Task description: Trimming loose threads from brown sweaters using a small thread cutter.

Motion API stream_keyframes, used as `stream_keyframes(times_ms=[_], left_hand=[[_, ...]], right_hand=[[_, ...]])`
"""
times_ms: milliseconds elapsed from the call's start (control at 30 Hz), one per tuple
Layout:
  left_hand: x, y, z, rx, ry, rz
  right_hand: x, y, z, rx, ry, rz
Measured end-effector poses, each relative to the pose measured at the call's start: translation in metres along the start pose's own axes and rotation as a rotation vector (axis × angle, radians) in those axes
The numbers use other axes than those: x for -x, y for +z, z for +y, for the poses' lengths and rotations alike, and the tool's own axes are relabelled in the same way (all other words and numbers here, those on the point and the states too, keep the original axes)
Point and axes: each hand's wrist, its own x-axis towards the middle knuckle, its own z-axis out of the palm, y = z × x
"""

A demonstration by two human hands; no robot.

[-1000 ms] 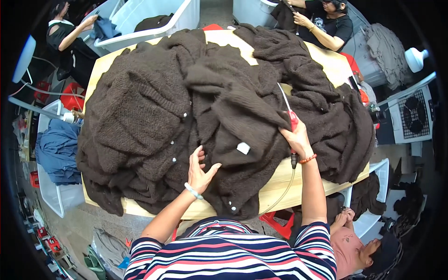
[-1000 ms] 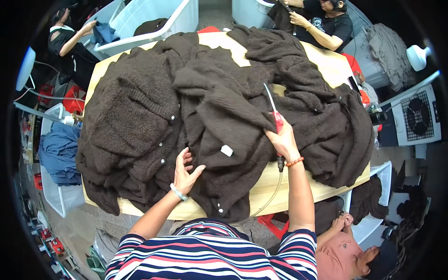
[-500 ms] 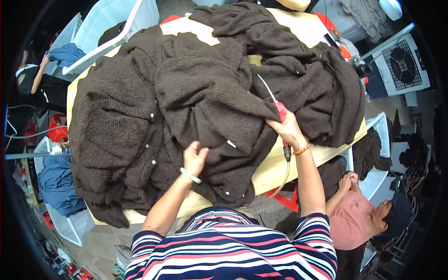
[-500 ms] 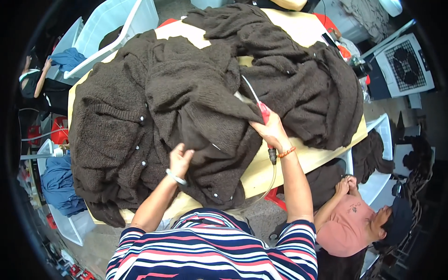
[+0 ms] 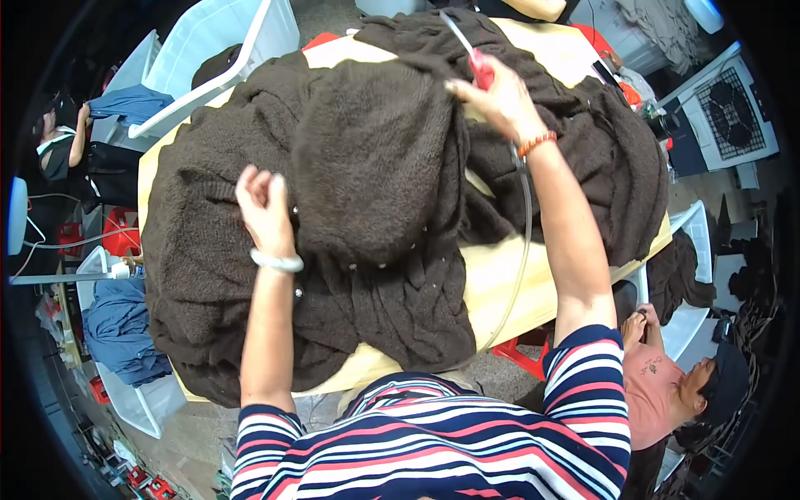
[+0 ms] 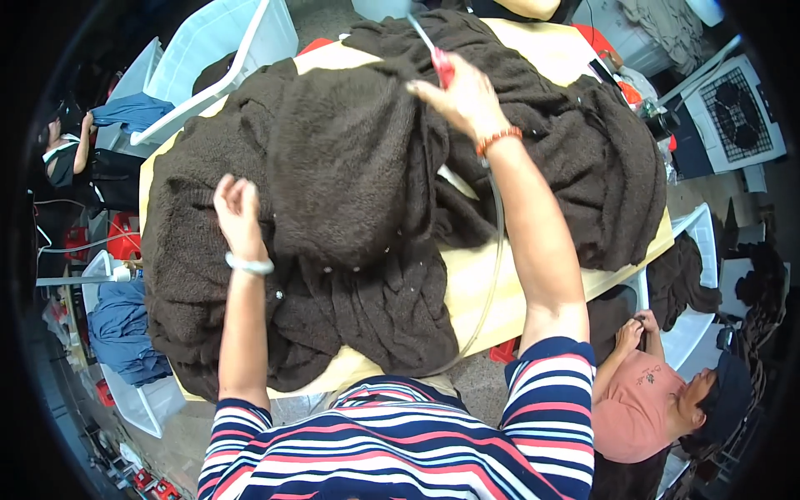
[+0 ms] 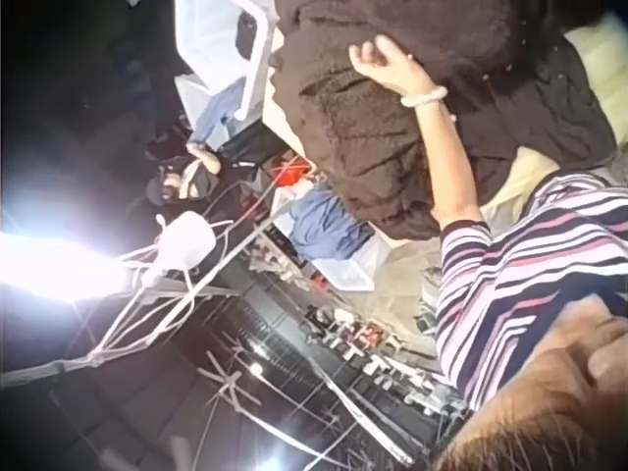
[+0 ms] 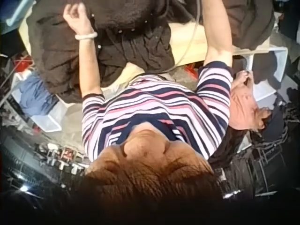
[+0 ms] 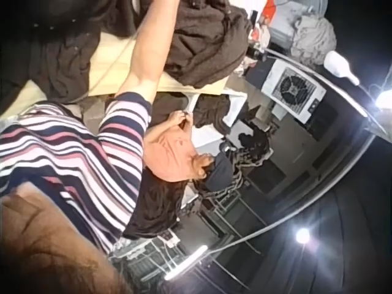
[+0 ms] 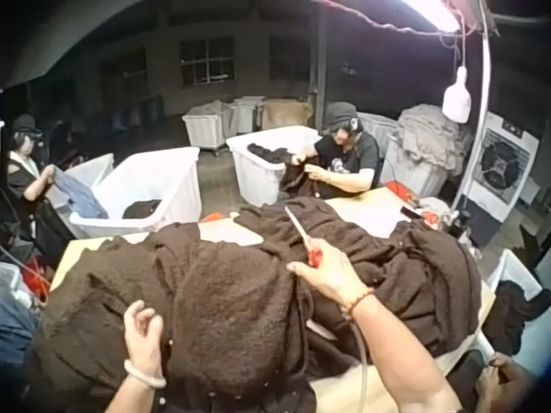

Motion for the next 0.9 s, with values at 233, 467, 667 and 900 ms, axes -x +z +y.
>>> stream_keyframes(times_ms=[233, 467, 667, 900], left_hand=[[0.174, -0.044, -0.053, 0.142, -0.893, -0.260], [0.165, -0.002, -0.048, -0.257, -0.393, -0.762], [0.185, 0.010, -0.064, -0.299, -0.155, -0.606], [0.148, 0.002, 0.116, 0.202, -0.087, -1.196]], right_hand=[[0.121, 0.011, 0.032, -0.407, 0.243, -0.364], [0.199, -0.024, 0.032, -0.390, 0.362, -0.326], [0.216, -0.026, 0.034, -0.401, 0.373, -0.267], [0.142, 0.009, 0.033, -0.465, 0.172, -0.060]])
